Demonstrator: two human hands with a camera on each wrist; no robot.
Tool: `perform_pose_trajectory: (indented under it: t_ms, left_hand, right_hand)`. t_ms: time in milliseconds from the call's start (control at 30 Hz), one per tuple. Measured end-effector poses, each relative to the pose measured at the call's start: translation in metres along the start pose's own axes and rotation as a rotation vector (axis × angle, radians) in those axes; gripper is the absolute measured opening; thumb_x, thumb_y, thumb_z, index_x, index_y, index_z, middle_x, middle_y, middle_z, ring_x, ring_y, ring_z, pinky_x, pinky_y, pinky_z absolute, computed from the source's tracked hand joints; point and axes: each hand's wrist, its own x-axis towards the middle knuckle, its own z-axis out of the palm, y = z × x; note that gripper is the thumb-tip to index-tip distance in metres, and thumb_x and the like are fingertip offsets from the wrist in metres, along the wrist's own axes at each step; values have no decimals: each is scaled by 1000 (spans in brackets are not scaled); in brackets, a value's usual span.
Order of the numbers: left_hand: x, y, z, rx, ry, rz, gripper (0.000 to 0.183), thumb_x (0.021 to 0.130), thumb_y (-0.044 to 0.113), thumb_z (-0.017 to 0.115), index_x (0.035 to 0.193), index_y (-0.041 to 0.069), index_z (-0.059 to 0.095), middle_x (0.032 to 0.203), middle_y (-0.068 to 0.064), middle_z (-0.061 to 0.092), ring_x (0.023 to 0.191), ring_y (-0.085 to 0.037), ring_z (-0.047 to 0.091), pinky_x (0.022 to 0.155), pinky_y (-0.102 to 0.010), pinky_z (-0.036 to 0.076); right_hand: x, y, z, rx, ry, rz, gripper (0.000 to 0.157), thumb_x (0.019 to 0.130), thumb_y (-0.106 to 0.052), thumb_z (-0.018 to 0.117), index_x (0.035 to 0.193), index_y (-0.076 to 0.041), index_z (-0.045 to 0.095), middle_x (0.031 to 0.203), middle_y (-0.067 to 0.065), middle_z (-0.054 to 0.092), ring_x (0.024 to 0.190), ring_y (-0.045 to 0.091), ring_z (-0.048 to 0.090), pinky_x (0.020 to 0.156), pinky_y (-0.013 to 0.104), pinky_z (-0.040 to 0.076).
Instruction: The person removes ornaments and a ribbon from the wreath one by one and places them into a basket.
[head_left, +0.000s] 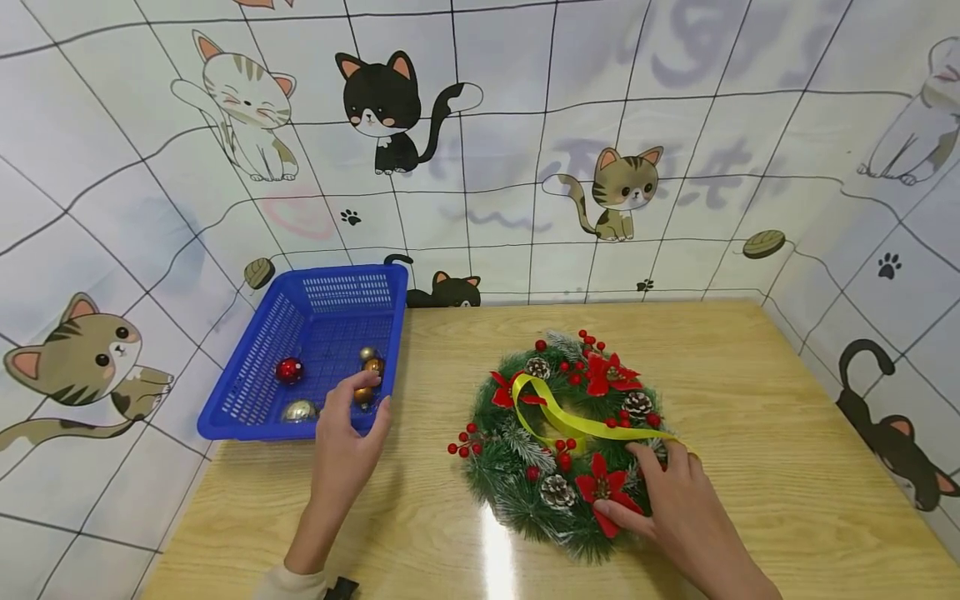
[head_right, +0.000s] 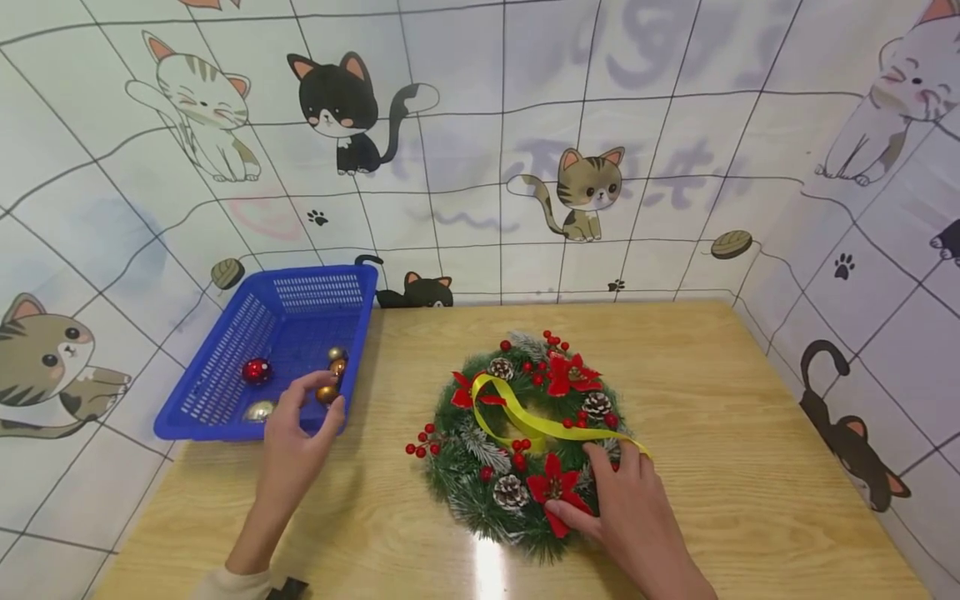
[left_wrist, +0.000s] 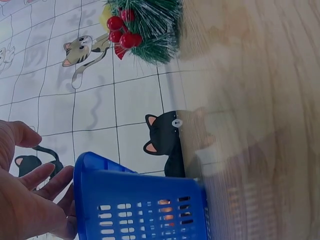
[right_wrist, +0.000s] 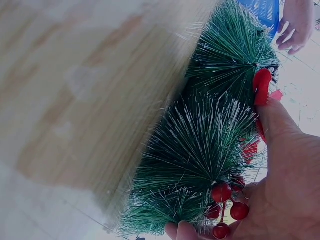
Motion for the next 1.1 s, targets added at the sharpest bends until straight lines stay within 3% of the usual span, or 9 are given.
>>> perform_pose_trajectory:
  t_ms: [333, 633, 1100]
  left_hand:
    - [-2, 10, 16, -55, -78, -8, 37, 98, 5, 77, 135, 5, 69, 131, -10, 71, 129, -27, 58, 106, -53, 43]
    - [2, 19, 32, -63, -102, -5, 38, 98, 8, 77, 136, 8, 69, 127, -7, 72, 129, -28, 59, 109, -53, 41]
    - [3, 33, 53, -82, -140, 59, 38, 96, 7, 78, 133, 8, 71, 127, -3, 72, 120, -23, 60, 92, -46, 54]
  right_hand:
    - [0, -2, -2, 14, -13, 19, 91, 83, -74, 83, 137, -4, 62, 130, 40, 53, 112, 58, 58, 91, 72, 52]
    - [0, -2, -2, 14, -15, 20, 91, 83, -75, 83, 137, -4, 63, 128, 39, 53, 109, 56, 59, 90, 70, 53]
    - [-1, -1, -1, 9, 4, 5, 90, 82, -73, 85, 136, -4, 63, 126, 37, 54, 106, 54, 60, 88, 69, 54]
